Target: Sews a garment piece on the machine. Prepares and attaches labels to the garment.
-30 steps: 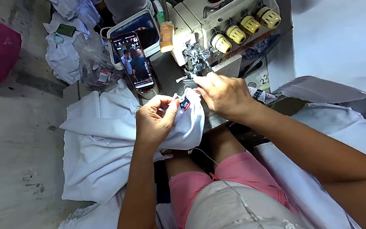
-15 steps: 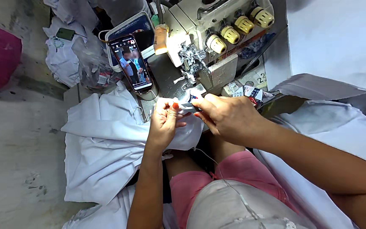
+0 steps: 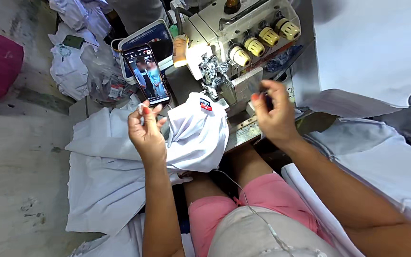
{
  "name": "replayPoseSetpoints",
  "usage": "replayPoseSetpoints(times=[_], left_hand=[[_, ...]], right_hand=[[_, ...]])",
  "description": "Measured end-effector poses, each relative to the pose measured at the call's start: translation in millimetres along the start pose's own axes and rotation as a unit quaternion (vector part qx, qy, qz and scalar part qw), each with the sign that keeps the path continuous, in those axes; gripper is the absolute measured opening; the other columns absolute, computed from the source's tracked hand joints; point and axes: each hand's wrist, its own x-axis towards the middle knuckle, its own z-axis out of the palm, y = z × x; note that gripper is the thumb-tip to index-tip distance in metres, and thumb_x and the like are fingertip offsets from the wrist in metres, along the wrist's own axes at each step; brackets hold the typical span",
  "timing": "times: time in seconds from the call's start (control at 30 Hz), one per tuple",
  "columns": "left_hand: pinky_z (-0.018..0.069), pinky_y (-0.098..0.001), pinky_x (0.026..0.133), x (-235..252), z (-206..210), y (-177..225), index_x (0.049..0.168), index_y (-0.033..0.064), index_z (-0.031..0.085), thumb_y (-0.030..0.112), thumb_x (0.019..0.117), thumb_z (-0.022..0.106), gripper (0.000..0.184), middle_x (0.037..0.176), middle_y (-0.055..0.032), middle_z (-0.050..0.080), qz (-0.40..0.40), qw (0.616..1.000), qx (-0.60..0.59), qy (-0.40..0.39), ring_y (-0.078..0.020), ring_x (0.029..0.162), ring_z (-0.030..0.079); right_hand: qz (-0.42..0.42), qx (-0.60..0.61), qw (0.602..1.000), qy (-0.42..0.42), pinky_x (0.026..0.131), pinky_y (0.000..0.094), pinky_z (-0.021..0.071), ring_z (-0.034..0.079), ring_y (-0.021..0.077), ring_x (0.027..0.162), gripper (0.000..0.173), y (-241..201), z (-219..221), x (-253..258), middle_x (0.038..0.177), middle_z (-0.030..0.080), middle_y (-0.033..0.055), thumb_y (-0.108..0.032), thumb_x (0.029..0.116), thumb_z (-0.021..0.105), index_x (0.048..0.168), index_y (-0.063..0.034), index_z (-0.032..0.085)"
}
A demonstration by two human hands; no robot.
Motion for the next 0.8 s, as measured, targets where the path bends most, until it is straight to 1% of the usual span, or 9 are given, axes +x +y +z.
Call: replayPoseSetpoints(times=[0.07, 0.13, 0.2, 0.27, 0.4, 0.47, 0.57, 0.67, 0.8], left_hand=[[0.0562, -0.0209, 0.078, -7.4, -9.4, -0.9, 0.112, 0.0032, 0.056, 0.014, 0.1058, 0.052, 0.013, 0.1, 0.0057, 0.064, 0.097, 0.992, 0.074, 0.014, 0.0004, 0.089, 0.064], [0.0555, -0.0178, 0.079, -34.8, -15.0, 4.6, 0.099, 0.0065, 0.062, 0.008, 0.0998, 0.058, 0.004, 0.092, 0.0103, 0.067, 0.165, 0.973, 0.116, -0.11, 0.0056, 0.086, 0.064], [0.058, -0.0245, 0.081, -63.1, -11.0, 7.4, 0.102, 0.0004, 0.072, 0.005, 0.0982, 0.058, 0.015, 0.094, -0.0047, 0.074, 0.172, 0.927, 0.15, -0.298, -0.0077, 0.086, 0.07], [0.0599, -0.0363, 0.088, -85.3, -6.9, 5.0, 0.12, -0.0023, 0.072, 0.002, 0.0995, 0.056, 0.026, 0.109, -0.0172, 0.074, 0.184, 0.87, 0.223, -0.4, -0.0241, 0.098, 0.074], [0.0526, -0.0387, 0.09, -109.2, -35.6, -19.5, 0.104, 0.0101, 0.07, 0.007, 0.0861, 0.057, 0.023, 0.106, -0.0145, 0.066, 0.249, 0.867, 0.341, -0.264, -0.0282, 0.103, 0.064], [0.0484, -0.0447, 0.094, -111.9, -54.8, -36.7, 0.105, 0.0134, 0.07, 0.008, 0.0814, 0.061, 0.026, 0.11, -0.0174, 0.064, 0.262, 0.852, 0.402, -0.21, -0.0342, 0.108, 0.061], [0.0494, -0.0492, 0.094, -110.2, -63.7, -57.1, 0.104, 0.0155, 0.077, 0.013, 0.0934, 0.066, 0.015, 0.113, -0.0189, 0.069, 0.269, 0.843, 0.433, -0.17, -0.0357, 0.108, 0.066], [0.0497, -0.0492, 0.093, -102.5, -56.1, -51.9, 0.095, 0.011, 0.077, 0.019, 0.0984, 0.063, 0.016, 0.111, -0.0174, 0.072, 0.277, 0.836, 0.439, -0.178, -0.0341, 0.106, 0.068], [0.0507, -0.0484, 0.096, -89.7, -48.2, -27.4, 0.093, 0.0042, 0.073, 0.016, 0.1009, 0.056, 0.022, 0.099, -0.0143, 0.074, 0.285, 0.836, 0.418, -0.214, -0.0308, 0.101, 0.071]], right_hand=[[0.061, 0.026, 0.994, 0.09, 0.078, 0.0321, 0.0536, 0.062, 0.0161, 0.085, 0.045, 26.6, 0.6, 17.2, 0.105, 0.064, 0.0194, -0.023, 0.1071, 0.051, 0.137, 0.0106, 0.045], [0.124, 0.033, 0.981, 0.146, 0.079, 0.0273, 0.0515, 0.06, 0.0114, 0.085, 0.049, 46.8, 1.4, 32.1, 0.106, 0.061, 0.017, -0.026, 0.1071, 0.049, 0.139, 0.0112, 0.042], [0.17, 0.036, 0.971, 0.162, 0.08, 0.0265, 0.0509, 0.06, 0.0104, 0.086, 0.051, 57.6, 2.2, 43.6, 0.109, 0.06, 0.016, -0.029, 0.1075, 0.05, 0.14, 0.0093, 0.04], [0.187, 0.021, 0.97, 0.157, 0.089, 0.0304, 0.0511, 0.063, 0.0171, 0.099, 0.052, 62.5, 5.3, 49.8, 0.12, 0.06, 0.0214, -0.029, 0.1072, 0.051, 0.142, 0.0088, 0.039], [0.076, -0.078, 0.986, 0.126, 0.11, 0.0524, 0.0411, 0.046, 0.0486, 0.133, 0.057, 54.2, -1.4, 28.3, 0.143, 0.042, 0.0401, -0.023, 0.1054, 0.051, 0.145, 0.0151, 0.037], [-0.029, -0.096, 0.99, 0.1, 0.102, 0.0512, 0.0481, 0.056, 0.0447, 0.121, 0.047, 32.1, 0.9, -7.1, 0.129, 0.054, 0.0381, -0.02, 0.1049, 0.052, 0.135, 0.0163, 0.046], [-0.175, -0.022, 0.984, 0.002, 0.092, 0.0401, 0.0542, 0.067, 0.028, 0.104, 0.031, -2.6, 34.6, -77.7, 0.106, 0.068, 0.0205, -0.026, 0.1001, 0.06, 0.114, 0.0012, 0.063], [-0.238, 0.014, 0.969, -0.061, 0.098, 0.0427, 0.0516, 0.065, 0.0309, 0.11, 0.04, -24.6, 73.8, -115.3, 0.115, 0.068, 0.0199, -0.04, 0.0989, 0.06, 0.119, -0.0058, 0.068], [-0.211, -0.007, 0.976, -0.05, 0.092, 0.0469, 0.0534, 0.067, 0.0385, 0.105, 0.054, -34.2, 95.9, -110.8, 0.117, 0.067, 0.028, -0.042, 0.0933, 0.063, 0.123, 0.0034, 0.066]])
